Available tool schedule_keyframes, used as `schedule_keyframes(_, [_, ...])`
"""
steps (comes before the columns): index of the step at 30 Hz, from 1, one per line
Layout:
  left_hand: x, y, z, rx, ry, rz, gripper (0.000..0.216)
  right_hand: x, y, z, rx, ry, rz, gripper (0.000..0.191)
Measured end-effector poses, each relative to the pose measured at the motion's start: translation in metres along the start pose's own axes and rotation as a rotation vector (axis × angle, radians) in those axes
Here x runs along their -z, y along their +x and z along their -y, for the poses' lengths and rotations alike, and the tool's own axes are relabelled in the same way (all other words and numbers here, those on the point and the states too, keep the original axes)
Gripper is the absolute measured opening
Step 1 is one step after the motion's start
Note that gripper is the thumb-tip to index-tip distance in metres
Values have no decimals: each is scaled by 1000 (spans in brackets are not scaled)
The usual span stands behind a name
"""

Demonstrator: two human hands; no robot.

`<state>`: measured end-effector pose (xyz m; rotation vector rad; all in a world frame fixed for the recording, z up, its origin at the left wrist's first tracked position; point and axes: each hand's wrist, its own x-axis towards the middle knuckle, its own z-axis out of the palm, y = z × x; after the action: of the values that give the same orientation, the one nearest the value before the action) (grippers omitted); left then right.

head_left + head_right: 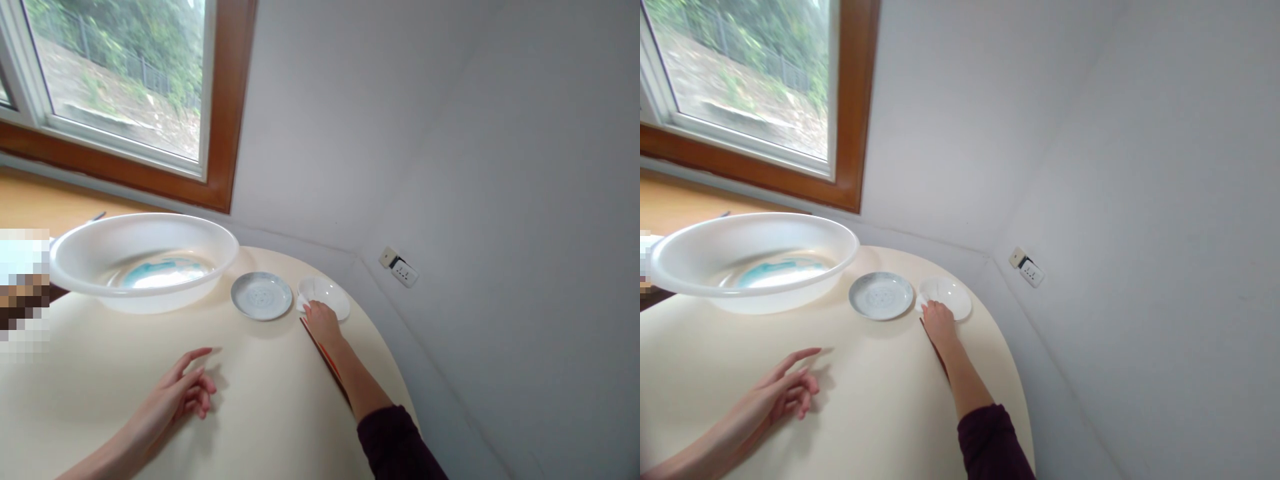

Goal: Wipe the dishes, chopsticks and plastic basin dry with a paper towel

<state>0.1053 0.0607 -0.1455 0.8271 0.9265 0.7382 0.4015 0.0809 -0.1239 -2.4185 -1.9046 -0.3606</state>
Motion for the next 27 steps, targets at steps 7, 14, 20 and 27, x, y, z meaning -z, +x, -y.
schedule_keyframes(7, [2, 1, 3, -2, -13, 23, 85, 9, 0, -8, 66, -15, -27, 27])
schedule_keyframes(14, [0, -1, 1, -10, -24, 48, 80, 19, 7, -22, -72, 79, -180, 24])
schedule_keyframes(20, [1, 0, 2, -21, -36, 60, 74, 29, 16, -34, -289, 236, -382, 26])
schedule_keyframes(27, [6, 3, 6, -24, -98, 97, 62, 57, 5, -38, -414, 454, -654, 39])
